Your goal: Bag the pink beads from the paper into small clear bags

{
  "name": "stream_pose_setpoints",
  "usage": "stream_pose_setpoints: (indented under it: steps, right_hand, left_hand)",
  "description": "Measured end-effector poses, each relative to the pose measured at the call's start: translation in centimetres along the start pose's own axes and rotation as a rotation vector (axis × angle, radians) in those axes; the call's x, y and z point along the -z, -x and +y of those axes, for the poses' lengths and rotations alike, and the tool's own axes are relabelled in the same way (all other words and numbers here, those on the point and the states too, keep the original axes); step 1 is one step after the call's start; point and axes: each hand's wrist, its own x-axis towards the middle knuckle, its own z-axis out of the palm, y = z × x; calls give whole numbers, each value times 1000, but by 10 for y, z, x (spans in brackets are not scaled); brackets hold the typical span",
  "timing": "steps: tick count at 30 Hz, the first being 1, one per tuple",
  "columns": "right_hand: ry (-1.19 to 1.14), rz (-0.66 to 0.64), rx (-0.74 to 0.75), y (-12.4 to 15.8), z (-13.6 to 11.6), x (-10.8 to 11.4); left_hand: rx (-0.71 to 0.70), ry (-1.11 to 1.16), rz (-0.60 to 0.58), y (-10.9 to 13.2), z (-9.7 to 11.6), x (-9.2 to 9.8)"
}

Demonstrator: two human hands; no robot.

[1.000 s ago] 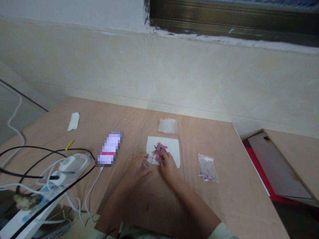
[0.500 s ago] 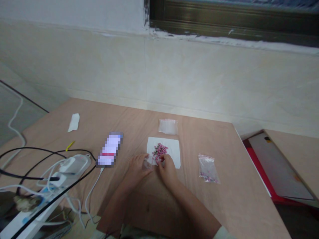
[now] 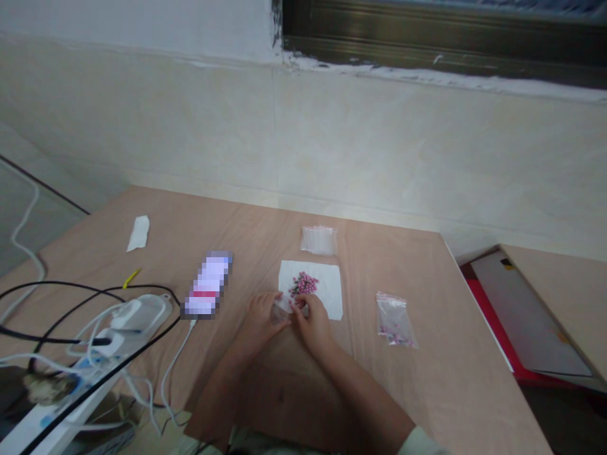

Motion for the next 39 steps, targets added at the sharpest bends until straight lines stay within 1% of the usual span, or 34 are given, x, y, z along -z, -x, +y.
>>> stream_pose_setpoints:
  steps: [2, 3, 8, 14, 19, 23, 26, 29, 31, 35, 39]
  right_hand:
    - [86, 38, -49, 0, 4, -2]
    - [126, 36, -62, 0, 5, -3]
    - [214, 8, -55, -2, 9, -7]
    - [189, 44, -62, -4, 9, -8]
    - [169, 12, -32, -7, 12, -7]
    - [76, 33, -6, -7, 9, -5]
    - [-14, -2, 33, -6, 1, -4]
    - [-44, -43, 40, -4, -4, -4]
    - [-41, -34, 27, -3, -3, -6]
    - [24, 15, 3, -3, 7, -10]
    - [78, 3, 15, -4, 14, -14]
  left_hand:
    - [5, -3, -10, 0, 0, 2]
    - [3, -2, -13, 0, -1, 2]
    - [5, -4, -12, 0, -5, 0]
    - [14, 16, -28, 1, -2, 2]
    - [15, 33, -8, 2, 0, 5]
    - [5, 2, -2, 0, -4, -2]
    - [-5, -36, -4, -3, -8, -9]
    - [-8, -48, 2, -5, -10, -12]
    - [-3, -36, -1, -4, -10, -11]
    - [17, -3, -18, -2, -8, -4]
    - [39, 22, -27, -1, -6, 0]
